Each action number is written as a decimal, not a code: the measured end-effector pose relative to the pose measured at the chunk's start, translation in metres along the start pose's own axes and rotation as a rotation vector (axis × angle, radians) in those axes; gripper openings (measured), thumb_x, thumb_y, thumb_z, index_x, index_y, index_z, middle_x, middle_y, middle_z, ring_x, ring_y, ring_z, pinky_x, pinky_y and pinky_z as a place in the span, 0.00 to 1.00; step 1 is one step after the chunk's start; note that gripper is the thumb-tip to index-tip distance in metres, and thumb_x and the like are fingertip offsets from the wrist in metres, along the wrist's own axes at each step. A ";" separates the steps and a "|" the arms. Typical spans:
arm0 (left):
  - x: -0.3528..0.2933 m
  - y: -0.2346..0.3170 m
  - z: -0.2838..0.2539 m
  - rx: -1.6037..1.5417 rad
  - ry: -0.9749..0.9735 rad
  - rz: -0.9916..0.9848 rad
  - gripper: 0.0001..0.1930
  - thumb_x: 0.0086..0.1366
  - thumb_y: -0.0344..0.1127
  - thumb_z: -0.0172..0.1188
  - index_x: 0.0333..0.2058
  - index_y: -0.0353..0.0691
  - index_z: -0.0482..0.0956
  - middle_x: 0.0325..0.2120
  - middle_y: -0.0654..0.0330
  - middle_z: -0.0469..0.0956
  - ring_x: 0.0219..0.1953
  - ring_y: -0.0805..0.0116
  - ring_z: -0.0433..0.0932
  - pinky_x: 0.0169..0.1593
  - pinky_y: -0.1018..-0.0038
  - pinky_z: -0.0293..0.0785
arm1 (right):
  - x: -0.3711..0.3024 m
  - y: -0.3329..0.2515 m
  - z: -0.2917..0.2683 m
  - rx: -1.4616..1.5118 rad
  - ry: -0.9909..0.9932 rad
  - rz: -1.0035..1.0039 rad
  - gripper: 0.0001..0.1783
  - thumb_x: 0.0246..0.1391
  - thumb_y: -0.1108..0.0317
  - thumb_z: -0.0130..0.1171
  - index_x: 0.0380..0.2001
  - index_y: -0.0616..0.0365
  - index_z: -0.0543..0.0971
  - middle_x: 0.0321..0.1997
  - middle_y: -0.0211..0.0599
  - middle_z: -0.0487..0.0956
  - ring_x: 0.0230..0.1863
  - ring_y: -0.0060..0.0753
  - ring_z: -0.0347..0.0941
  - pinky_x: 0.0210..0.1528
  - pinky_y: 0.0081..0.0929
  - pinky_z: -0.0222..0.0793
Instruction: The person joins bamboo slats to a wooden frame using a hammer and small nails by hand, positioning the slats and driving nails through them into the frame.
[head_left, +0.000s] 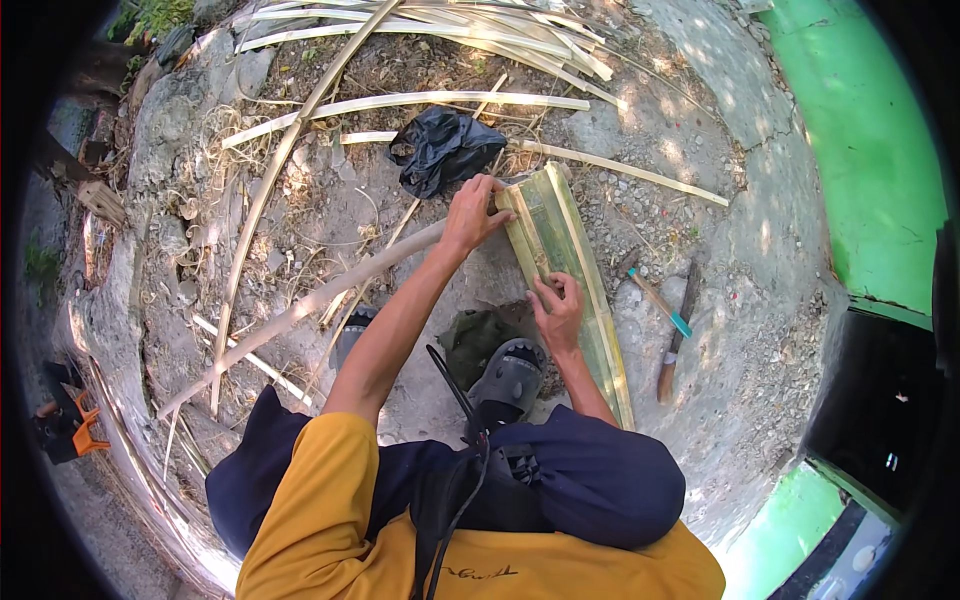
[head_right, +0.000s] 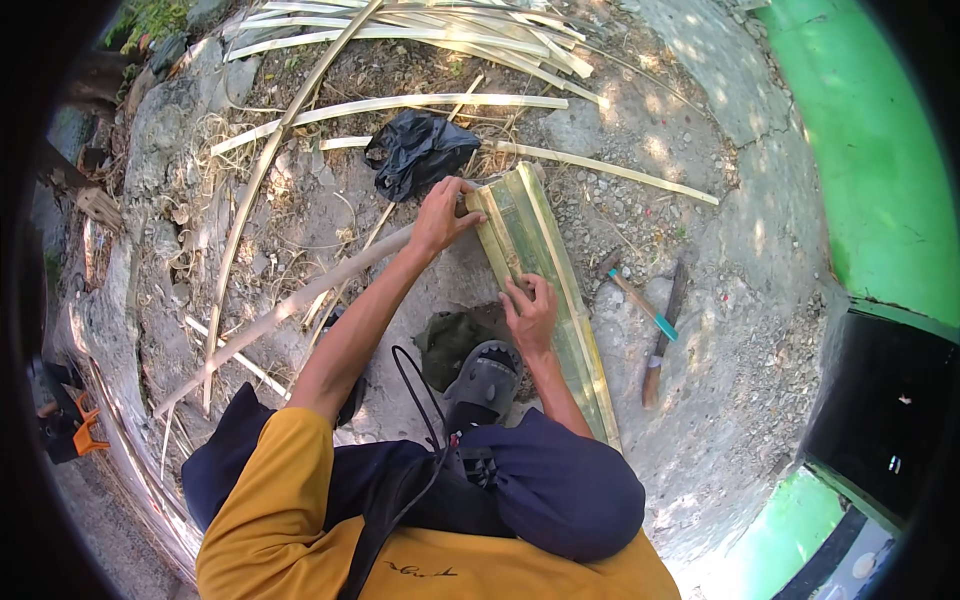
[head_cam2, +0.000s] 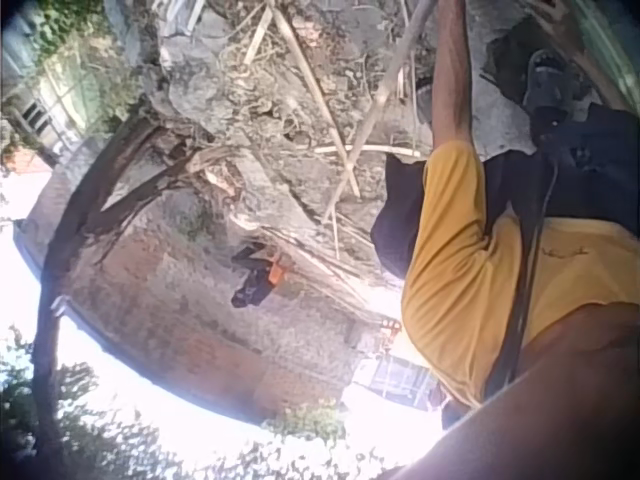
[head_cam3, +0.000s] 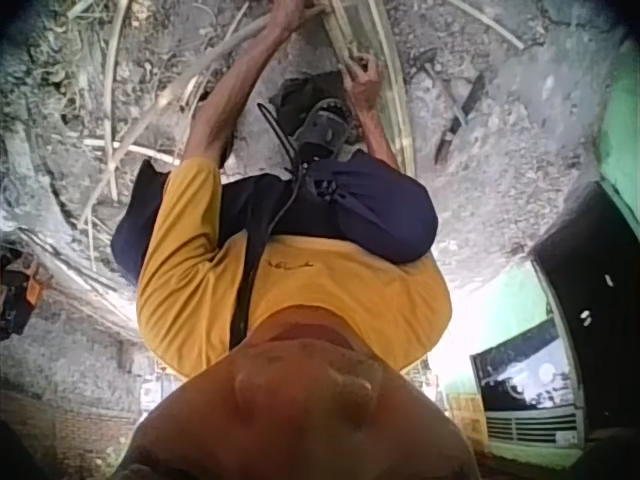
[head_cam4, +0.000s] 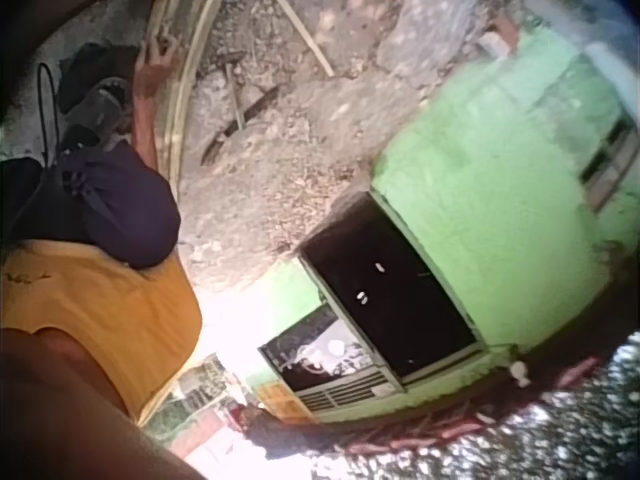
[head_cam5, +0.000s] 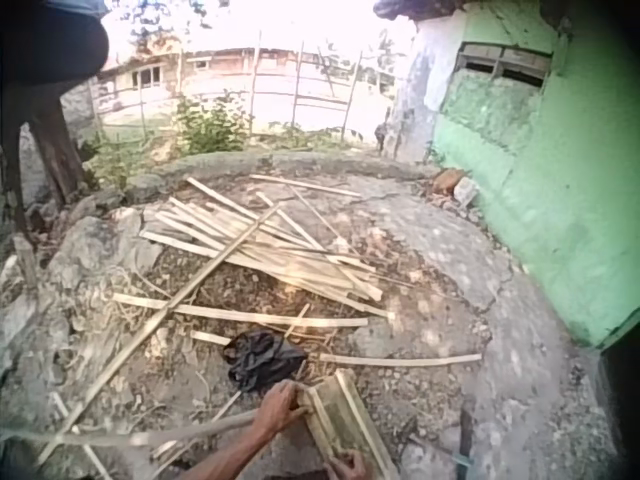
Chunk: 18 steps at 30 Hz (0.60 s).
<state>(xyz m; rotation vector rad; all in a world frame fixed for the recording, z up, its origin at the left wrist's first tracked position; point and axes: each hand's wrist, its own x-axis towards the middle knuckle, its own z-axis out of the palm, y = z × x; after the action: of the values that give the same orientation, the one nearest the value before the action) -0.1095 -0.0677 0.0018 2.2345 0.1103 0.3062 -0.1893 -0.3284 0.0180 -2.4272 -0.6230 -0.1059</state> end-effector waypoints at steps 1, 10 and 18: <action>0.000 0.002 0.002 0.010 0.007 0.001 0.29 0.49 0.42 0.82 0.45 0.39 0.75 0.43 0.53 0.78 0.48 0.48 0.78 0.51 0.57 0.75 | -0.001 0.000 0.001 -0.014 0.018 0.013 0.20 0.46 0.70 0.77 0.46 0.53 0.89 0.50 0.37 0.77 0.47 0.42 0.73 0.51 0.42 0.70; -0.001 0.018 0.006 0.145 0.031 -0.055 0.29 0.46 0.40 0.83 0.44 0.39 0.77 0.43 0.55 0.76 0.49 0.49 0.76 0.51 0.57 0.75 | 0.017 -0.007 -0.030 -0.016 -0.145 0.050 0.18 0.48 0.69 0.75 0.45 0.53 0.90 0.48 0.38 0.78 0.48 0.42 0.75 0.53 0.41 0.71; -0.008 0.011 0.014 -0.056 0.170 -0.192 0.29 0.42 0.37 0.85 0.42 0.41 0.78 0.36 0.56 0.77 0.45 0.50 0.77 0.48 0.56 0.72 | 0.201 -0.043 -0.053 0.163 -0.482 -0.207 0.12 0.56 0.76 0.63 0.43 0.60 0.88 0.37 0.44 0.82 0.36 0.43 0.82 0.43 0.39 0.78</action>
<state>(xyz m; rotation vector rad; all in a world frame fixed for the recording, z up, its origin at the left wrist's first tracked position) -0.1141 -0.0863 0.0002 2.1206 0.3998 0.3892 -0.0275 -0.2479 0.1289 -2.2293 -1.0506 0.4418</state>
